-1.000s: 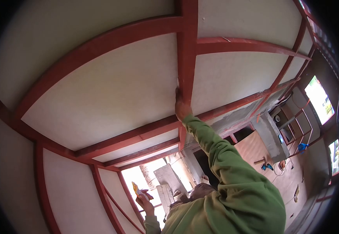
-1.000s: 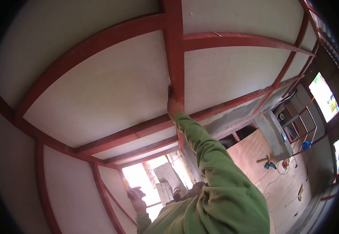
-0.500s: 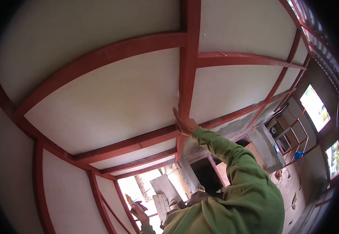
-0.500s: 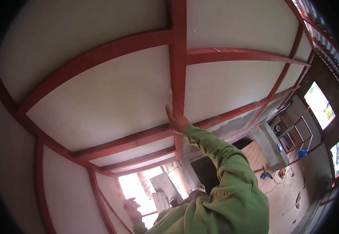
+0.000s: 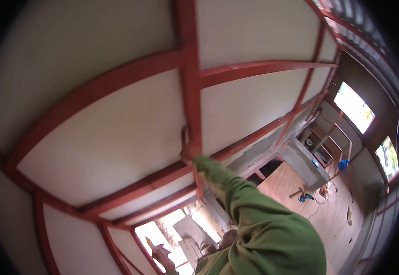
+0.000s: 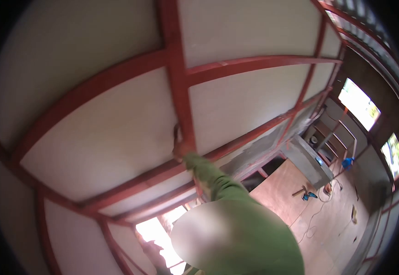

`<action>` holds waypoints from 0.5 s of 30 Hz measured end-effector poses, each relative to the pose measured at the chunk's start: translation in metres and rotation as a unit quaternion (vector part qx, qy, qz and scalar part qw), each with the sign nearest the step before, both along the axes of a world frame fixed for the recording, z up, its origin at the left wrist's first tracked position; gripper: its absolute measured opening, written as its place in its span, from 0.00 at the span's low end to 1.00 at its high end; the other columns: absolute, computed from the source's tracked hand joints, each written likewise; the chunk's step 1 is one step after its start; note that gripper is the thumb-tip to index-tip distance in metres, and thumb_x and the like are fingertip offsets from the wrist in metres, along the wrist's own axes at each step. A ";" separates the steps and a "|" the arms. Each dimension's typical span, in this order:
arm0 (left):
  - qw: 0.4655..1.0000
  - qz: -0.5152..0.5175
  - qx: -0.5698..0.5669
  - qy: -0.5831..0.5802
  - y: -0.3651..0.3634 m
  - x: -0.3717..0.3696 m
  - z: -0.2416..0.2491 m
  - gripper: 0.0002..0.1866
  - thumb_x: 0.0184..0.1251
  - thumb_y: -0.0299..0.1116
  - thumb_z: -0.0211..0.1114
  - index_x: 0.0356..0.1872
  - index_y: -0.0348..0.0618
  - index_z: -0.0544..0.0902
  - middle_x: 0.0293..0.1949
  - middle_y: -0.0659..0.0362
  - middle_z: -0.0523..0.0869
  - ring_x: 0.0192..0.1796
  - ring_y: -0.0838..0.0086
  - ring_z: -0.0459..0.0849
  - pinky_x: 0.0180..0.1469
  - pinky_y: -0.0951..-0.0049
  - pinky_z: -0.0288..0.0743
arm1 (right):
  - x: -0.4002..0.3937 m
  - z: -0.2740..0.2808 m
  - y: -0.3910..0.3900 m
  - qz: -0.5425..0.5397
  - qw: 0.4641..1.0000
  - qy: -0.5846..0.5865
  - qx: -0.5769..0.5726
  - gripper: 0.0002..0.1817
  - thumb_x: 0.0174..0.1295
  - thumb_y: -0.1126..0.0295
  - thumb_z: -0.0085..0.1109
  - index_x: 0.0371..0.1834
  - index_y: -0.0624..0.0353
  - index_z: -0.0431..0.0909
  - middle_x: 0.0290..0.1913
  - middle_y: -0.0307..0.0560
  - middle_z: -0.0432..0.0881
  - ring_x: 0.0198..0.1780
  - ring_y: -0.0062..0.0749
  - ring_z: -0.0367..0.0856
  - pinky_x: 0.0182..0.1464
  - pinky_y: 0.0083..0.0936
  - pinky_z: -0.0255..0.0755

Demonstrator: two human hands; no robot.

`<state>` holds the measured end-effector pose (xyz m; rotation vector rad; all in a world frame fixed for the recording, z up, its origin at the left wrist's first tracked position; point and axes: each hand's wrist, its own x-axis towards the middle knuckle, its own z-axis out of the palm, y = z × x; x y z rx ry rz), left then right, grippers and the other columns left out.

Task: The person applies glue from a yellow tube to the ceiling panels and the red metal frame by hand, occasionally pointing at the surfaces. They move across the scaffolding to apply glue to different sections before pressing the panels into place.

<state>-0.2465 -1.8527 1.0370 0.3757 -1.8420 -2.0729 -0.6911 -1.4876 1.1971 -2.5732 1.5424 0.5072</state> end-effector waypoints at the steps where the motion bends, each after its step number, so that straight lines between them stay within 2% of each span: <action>1: 0.981 0.071 0.081 -0.163 0.002 -0.014 -0.011 0.25 0.69 0.50 0.57 0.41 0.32 0.74 0.18 0.61 0.72 0.15 0.79 0.70 0.21 0.79 0.66 | 0.027 0.002 -0.003 -0.115 0.988 -0.070 -0.077 0.15 0.57 0.59 0.55 0.28 0.60 0.68 0.22 0.53 0.75 0.24 0.50 0.77 0.26 0.44 0.69; 2: 0.985 0.045 0.083 -0.147 0.014 -0.041 -0.013 0.25 0.69 0.50 0.57 0.41 0.32 0.74 0.18 0.61 0.72 0.15 0.79 0.70 0.21 0.79 0.66 | 0.053 0.003 -0.011 -0.224 0.952 -0.131 -0.159 0.15 0.57 0.62 0.53 0.36 0.60 0.61 0.24 0.53 0.75 0.25 0.52 0.77 0.28 0.44 0.70; 3: 0.988 0.020 0.080 -0.129 0.024 -0.066 -0.008 0.24 0.69 0.50 0.56 0.41 0.32 0.74 0.18 0.61 0.72 0.15 0.79 0.70 0.21 0.79 0.66 | 0.086 -0.001 -0.035 -0.478 0.839 -0.149 -0.213 0.22 0.57 0.65 0.53 0.49 0.60 0.54 0.28 0.59 0.77 0.29 0.54 0.79 0.32 0.46 0.72; 4: 0.990 -0.003 0.073 -0.118 0.029 -0.082 -0.003 0.24 0.69 0.50 0.56 0.41 0.32 0.74 0.18 0.61 0.72 0.15 0.79 0.70 0.21 0.79 0.66 | 0.112 -0.001 -0.062 -0.690 0.656 -0.166 -0.258 0.33 0.56 0.67 0.53 0.62 0.60 0.47 0.32 0.64 0.79 0.32 0.56 0.81 0.36 0.47 0.74; 5: 0.991 -0.025 0.068 -0.110 0.036 -0.094 0.001 0.24 0.69 0.50 0.56 0.41 0.32 0.74 0.18 0.61 0.72 0.15 0.79 0.70 0.21 0.79 0.66 | 0.127 0.028 -0.047 -0.844 0.419 -0.175 -0.284 0.44 0.56 0.70 0.52 0.75 0.60 0.40 0.36 0.70 0.81 0.36 0.57 0.83 0.40 0.48 0.76; 7: 0.992 -0.069 0.059 -0.091 0.050 -0.116 0.010 0.24 0.69 0.49 0.56 0.41 0.32 0.74 0.18 0.61 0.72 0.15 0.79 0.70 0.21 0.79 0.66 | 0.123 0.038 -0.055 -0.817 0.450 -0.138 -0.332 0.56 0.56 0.68 0.53 0.72 0.54 0.14 0.33 0.71 0.81 0.37 0.62 0.82 0.41 0.50 0.75; 8: 0.991 -0.087 0.055 -0.081 0.058 -0.125 0.013 0.24 0.69 0.49 0.56 0.41 0.32 0.74 0.18 0.62 0.72 0.15 0.79 0.70 0.21 0.79 0.67 | 0.132 0.068 -0.063 -0.789 0.427 -0.169 -0.409 0.55 0.56 0.67 0.54 0.73 0.53 0.17 0.31 0.70 0.80 0.35 0.62 0.81 0.41 0.50 0.75; 10: 0.990 -0.112 0.052 -0.064 0.073 -0.138 0.019 0.24 0.69 0.49 0.55 0.41 0.31 0.75 0.18 0.62 0.72 0.15 0.79 0.70 0.21 0.79 0.67 | 0.143 0.127 -0.074 -0.741 0.410 -0.231 -0.480 0.54 0.59 0.65 0.53 0.73 0.49 0.15 0.30 0.72 0.80 0.32 0.64 0.80 0.42 0.50 0.73; 11: 0.990 -0.120 0.052 -0.056 0.079 -0.142 0.023 0.23 0.69 0.49 0.55 0.41 0.31 0.75 0.18 0.62 0.72 0.15 0.79 0.70 0.21 0.79 0.67 | 0.135 0.139 -0.080 -0.724 0.405 -0.234 -0.507 0.55 0.59 0.67 0.54 0.72 0.46 0.14 0.31 0.73 0.79 0.34 0.64 0.80 0.42 0.51 0.73; 15: 0.990 -0.127 0.053 -0.026 0.090 -0.158 0.033 0.23 0.70 0.48 0.55 0.42 0.31 0.75 0.18 0.62 0.72 0.15 0.79 0.70 0.21 0.79 0.67 | 0.098 0.115 -0.102 -0.718 0.376 -0.248 -0.531 0.55 0.58 0.69 0.54 0.72 0.44 0.14 0.34 0.74 0.79 0.35 0.65 0.80 0.42 0.52 0.73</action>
